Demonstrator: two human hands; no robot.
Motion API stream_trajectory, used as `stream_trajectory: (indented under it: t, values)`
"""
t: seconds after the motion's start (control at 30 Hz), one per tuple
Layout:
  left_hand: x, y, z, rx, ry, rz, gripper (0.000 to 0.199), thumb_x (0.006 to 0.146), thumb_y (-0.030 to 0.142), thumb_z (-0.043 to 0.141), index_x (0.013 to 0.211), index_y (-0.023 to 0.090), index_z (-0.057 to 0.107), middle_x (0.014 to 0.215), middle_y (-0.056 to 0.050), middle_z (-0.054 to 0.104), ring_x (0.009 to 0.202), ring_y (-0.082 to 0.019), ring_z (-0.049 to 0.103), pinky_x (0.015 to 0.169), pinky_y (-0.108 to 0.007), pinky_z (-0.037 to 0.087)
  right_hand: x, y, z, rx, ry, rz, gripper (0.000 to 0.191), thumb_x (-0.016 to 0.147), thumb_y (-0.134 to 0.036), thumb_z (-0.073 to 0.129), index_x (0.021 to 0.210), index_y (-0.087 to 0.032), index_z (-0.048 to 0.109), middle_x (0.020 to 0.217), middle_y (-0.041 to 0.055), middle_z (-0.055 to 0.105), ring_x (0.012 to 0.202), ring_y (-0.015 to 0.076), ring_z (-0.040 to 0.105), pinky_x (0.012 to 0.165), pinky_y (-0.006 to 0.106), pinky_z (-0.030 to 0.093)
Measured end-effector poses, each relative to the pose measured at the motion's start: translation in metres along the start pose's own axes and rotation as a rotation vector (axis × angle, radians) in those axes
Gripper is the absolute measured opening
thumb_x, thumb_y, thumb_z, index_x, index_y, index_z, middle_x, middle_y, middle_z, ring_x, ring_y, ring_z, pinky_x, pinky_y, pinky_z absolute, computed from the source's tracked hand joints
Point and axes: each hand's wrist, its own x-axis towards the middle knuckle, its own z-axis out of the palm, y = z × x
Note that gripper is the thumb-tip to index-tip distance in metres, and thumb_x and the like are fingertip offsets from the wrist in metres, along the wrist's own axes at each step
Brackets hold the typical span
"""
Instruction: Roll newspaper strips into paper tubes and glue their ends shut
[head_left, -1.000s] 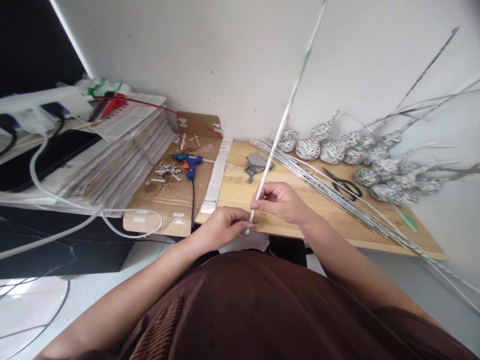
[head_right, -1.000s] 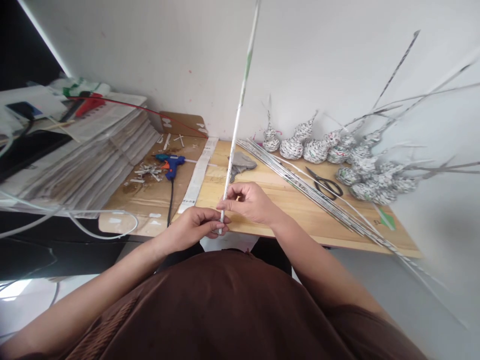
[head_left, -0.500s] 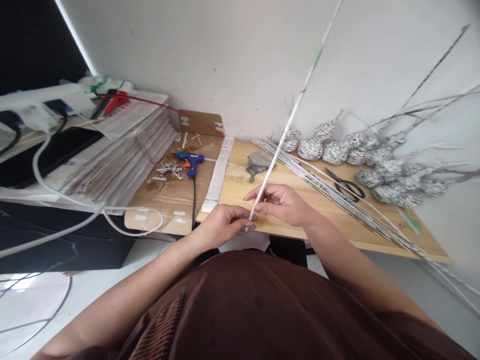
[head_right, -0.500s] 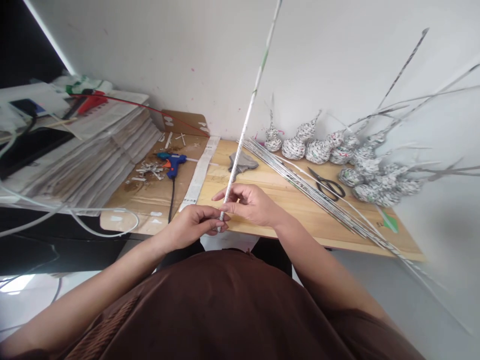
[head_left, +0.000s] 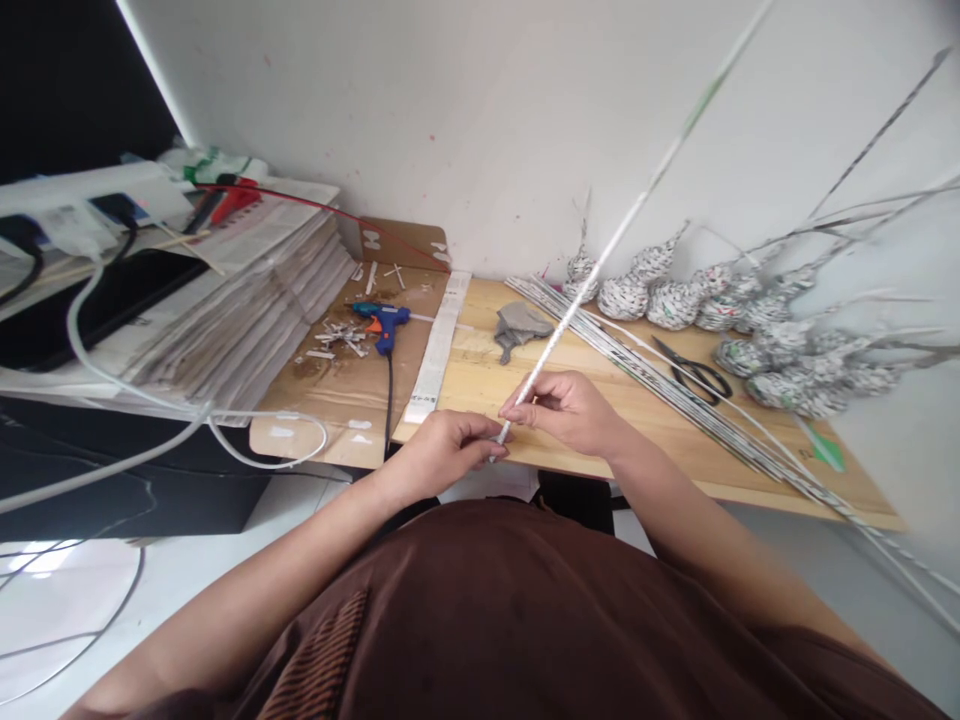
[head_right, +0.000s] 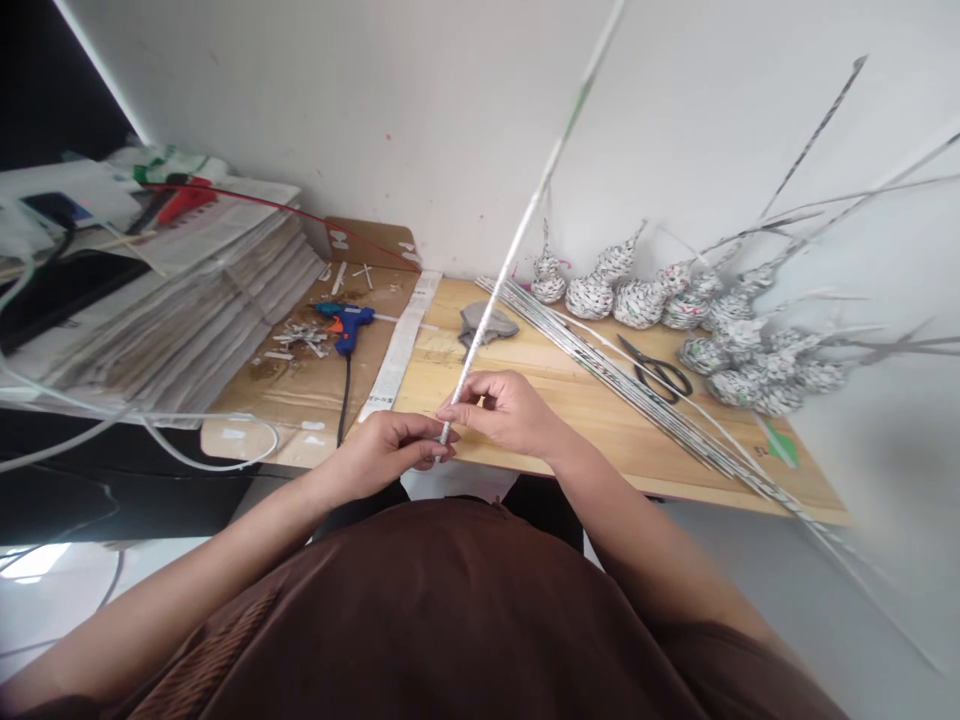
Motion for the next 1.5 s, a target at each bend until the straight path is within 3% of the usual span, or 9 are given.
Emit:
stream_trajectory:
  t: [0.1, 0.27, 0.43, 0.63, 0.87, 1.0, 1.13, 1.33, 1.5]
  values:
    - [-0.001, 0.000, 0.001, -0.001, 0.018, 0.017, 0.015, 0.078, 0.026, 0.061, 0.080, 0.018, 0.074, 0.071, -0.003, 0.070, 0.062, -0.014, 0.063, 0.058, -0.022, 0.048, 0.000, 0.003, 0.003, 0.009, 0.089, -0.003, 0.017, 0.074, -0.031, 0.075, 0.078, -0.016, 0.069, 0.070, 0.0010, 0.066, 0.064, 0.0121, 0.061, 0.060, 0.024, 0.048]
    - [-0.001, -0.002, 0.001, 0.007, 0.042, 0.028, 0.015, 0.078, 0.025, 0.062, 0.081, 0.018, 0.075, 0.073, -0.004, 0.071, 0.062, -0.015, 0.063, 0.057, -0.023, 0.047, -0.001, 0.000, 0.005, 0.034, 0.002, -0.012, 0.018, 0.075, -0.030, 0.075, 0.085, -0.017, 0.069, 0.074, 0.0014, 0.067, 0.066, 0.0127, 0.063, 0.062, 0.026, 0.050]
    - [-0.001, -0.002, 0.000, 0.067, 0.027, 0.020, 0.017, 0.080, 0.024, 0.060, 0.088, 0.019, 0.074, 0.081, -0.004, 0.073, 0.067, -0.015, 0.064, 0.061, -0.023, 0.048, -0.002, 0.002, 0.006, -0.045, 0.141, -0.013, 0.019, 0.071, -0.030, 0.078, 0.075, -0.016, 0.065, 0.067, -0.0007, 0.064, 0.059, 0.0107, 0.059, 0.055, 0.022, 0.045]
    - [-0.002, -0.001, -0.004, 0.146, 0.032, 0.021, 0.018, 0.082, 0.024, 0.060, 0.092, 0.020, 0.074, 0.084, -0.003, 0.074, 0.068, -0.014, 0.065, 0.064, -0.023, 0.048, -0.004, -0.004, 0.006, -0.064, 0.008, 0.007, 0.020, 0.077, -0.033, 0.071, 0.089, -0.017, 0.070, 0.080, 0.0032, 0.069, 0.069, 0.0130, 0.062, 0.062, 0.025, 0.048]
    - [-0.010, 0.001, -0.016, 0.256, 0.209, 0.055, 0.017, 0.080, 0.029, 0.064, 0.092, 0.023, 0.075, 0.089, -0.001, 0.075, 0.079, -0.016, 0.067, 0.072, -0.023, 0.047, -0.004, -0.004, 0.015, -0.104, 0.181, 0.012, 0.020, 0.075, -0.034, 0.073, 0.081, -0.015, 0.071, 0.072, 0.0038, 0.068, 0.064, 0.0135, 0.060, 0.058, 0.025, 0.045]
    - [-0.016, 0.005, -0.023, 0.237, 0.344, 0.004, 0.018, 0.077, 0.035, 0.067, 0.088, 0.022, 0.075, 0.076, 0.001, 0.073, 0.058, -0.011, 0.058, 0.056, -0.021, 0.043, -0.001, -0.003, 0.023, 0.054, 0.229, 0.016, 0.022, 0.072, -0.035, 0.076, 0.078, -0.015, 0.069, 0.065, 0.0030, 0.066, 0.060, 0.0133, 0.060, 0.056, 0.025, 0.046]
    - [-0.018, 0.003, -0.027, 0.155, 0.430, -0.036, 0.022, 0.072, 0.037, 0.072, 0.083, 0.019, 0.075, 0.056, 0.003, 0.064, 0.040, -0.006, 0.038, 0.041, -0.021, 0.029, 0.003, -0.006, 0.033, 0.179, 0.270, 0.048, 0.022, 0.070, -0.034, 0.078, 0.073, -0.016, 0.066, 0.062, 0.0021, 0.066, 0.053, 0.0104, 0.056, 0.050, 0.023, 0.044]
    - [-0.016, -0.010, -0.033, -0.142, 0.451, 0.029, 0.019, 0.068, 0.031, 0.077, 0.080, 0.017, 0.073, 0.077, -0.004, 0.073, 0.065, -0.013, 0.062, 0.062, -0.023, 0.047, 0.006, -0.002, 0.043, 0.156, 0.313, 0.062, 0.021, 0.070, -0.034, 0.077, 0.074, -0.017, 0.066, 0.061, 0.0014, 0.065, 0.046, 0.0083, 0.049, 0.040, 0.021, 0.035]
    - [-0.015, -0.016, -0.033, -0.379, 0.502, 0.017, 0.021, 0.064, 0.027, 0.081, 0.079, 0.016, 0.072, 0.075, -0.004, 0.071, 0.062, -0.011, 0.059, 0.059, -0.021, 0.045, 0.008, 0.010, 0.047, 0.242, 0.320, 0.088, 0.021, 0.076, -0.036, 0.073, 0.079, -0.016, 0.065, 0.058, 0.0019, 0.064, 0.043, 0.0076, 0.047, 0.038, 0.019, 0.030]
